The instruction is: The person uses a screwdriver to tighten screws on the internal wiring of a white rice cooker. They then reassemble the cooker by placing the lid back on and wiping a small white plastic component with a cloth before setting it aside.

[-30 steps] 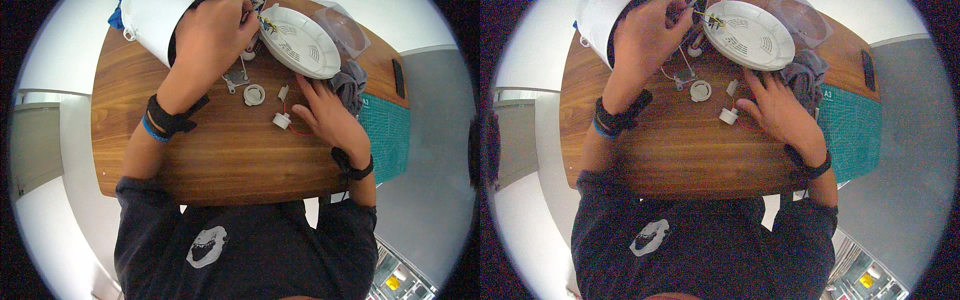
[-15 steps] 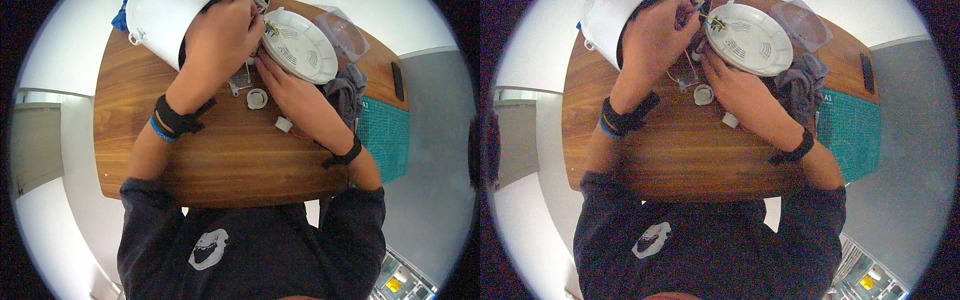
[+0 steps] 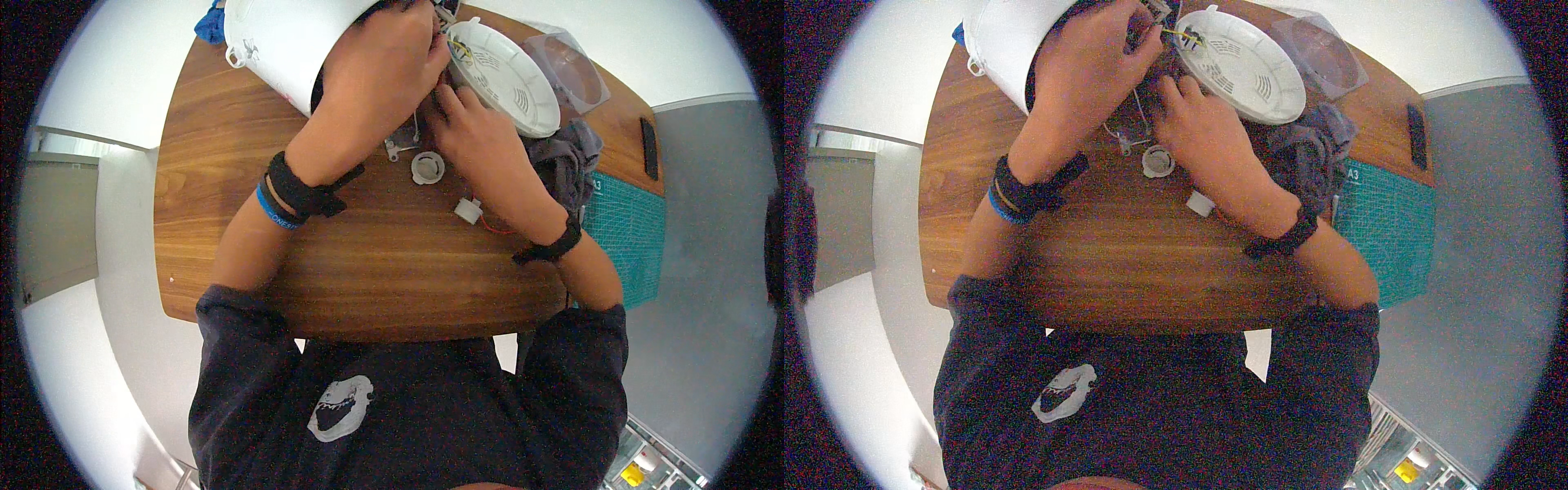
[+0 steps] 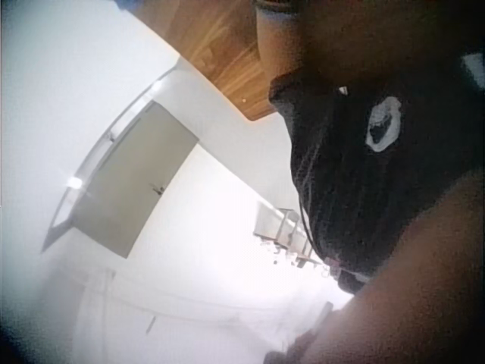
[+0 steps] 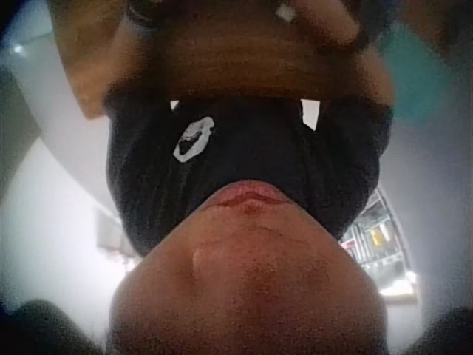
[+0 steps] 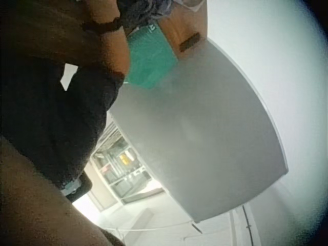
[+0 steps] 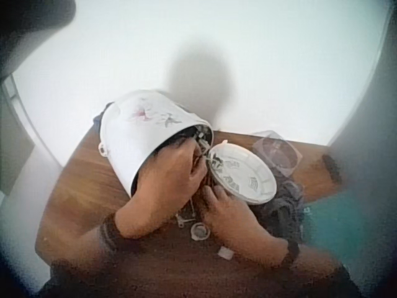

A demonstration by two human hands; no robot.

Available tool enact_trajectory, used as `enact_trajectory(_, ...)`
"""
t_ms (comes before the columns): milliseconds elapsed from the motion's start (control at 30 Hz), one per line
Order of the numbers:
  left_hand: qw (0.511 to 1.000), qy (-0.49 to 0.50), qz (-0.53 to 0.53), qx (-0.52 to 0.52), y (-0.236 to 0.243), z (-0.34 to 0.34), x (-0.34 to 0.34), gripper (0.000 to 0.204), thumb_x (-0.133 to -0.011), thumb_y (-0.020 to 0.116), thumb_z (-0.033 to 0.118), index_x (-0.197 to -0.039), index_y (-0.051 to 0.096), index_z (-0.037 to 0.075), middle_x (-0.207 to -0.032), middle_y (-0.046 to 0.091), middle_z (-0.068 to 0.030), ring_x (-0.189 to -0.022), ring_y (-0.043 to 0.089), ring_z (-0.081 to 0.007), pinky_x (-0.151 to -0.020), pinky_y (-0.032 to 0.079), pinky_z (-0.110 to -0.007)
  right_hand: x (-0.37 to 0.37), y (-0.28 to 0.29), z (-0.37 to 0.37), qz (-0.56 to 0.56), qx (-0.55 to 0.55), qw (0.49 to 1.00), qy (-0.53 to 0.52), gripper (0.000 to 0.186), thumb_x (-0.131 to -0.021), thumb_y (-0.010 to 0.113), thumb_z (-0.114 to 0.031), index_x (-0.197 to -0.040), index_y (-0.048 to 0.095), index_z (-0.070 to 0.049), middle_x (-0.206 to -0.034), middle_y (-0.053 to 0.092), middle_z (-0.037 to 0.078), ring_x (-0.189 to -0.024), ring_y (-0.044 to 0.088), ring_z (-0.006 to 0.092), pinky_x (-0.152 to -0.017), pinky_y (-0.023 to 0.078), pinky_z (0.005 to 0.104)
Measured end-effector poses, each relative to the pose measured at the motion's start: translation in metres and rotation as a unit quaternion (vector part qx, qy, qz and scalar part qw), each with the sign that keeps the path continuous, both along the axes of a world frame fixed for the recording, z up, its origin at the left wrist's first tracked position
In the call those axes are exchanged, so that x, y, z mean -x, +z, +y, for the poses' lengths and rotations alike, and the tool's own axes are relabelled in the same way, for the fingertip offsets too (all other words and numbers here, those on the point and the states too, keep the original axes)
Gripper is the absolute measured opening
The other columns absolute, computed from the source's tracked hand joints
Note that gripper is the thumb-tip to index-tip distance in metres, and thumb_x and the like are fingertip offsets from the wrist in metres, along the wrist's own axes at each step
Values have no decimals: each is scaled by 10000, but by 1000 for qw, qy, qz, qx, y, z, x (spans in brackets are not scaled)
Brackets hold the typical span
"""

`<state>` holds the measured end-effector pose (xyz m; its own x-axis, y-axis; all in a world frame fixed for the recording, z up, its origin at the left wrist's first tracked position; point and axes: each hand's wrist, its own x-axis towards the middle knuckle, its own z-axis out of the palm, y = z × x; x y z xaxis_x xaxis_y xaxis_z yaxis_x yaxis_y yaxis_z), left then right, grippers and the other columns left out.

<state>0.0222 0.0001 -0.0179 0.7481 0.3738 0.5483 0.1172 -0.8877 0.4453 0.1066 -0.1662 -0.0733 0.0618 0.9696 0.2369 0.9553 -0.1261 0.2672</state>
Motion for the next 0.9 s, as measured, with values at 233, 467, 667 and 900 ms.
enact_trajectory(233,1000,-1,3,2,1,0,2,202,-1019,707,156,-1020,671,-42,-934,744,-272,-874,744,-449,-780,593,-518,-7,-10,9,-22,-15,1000,-16,267,-859,723,-125,-1102,748,-18,-1184,627,119,-1036,680,269,-666,659,376)
enact_trajectory(467,998,7,62,22,3,1,3,197,-998,725,151,-1052,684,-34,-989,765,-254,-930,756,-441,-828,603,-506,17,5,-20,14,-1,999,45,421,-894,737,-141,-1279,636,-5,-1301,653,140,-960,716,260,-707,659,387)
enact_trajectory(667,999,-1,-26,-41,-13,9,5,237,-987,765,263,-1059,745,38,-940,781,-212,-860,772,-404,-788,619,-498,21,14,-42,161,-20,981,111,651,-837,852,-158,-1408,578,-7,-1484,618,216,-1176,744,348,-848,666,409)
enact_trajectory(900,999,-10,26,-24,-3,17,16,263,-975,826,307,-1107,784,84,-871,794,-141,-736,770,-304,-697,610,-409,1,37,-52,287,-50,934,207,645,-818,897,-127,-1399,630,-40,-1431,652,209,-1083,759,382,-861,651,412)
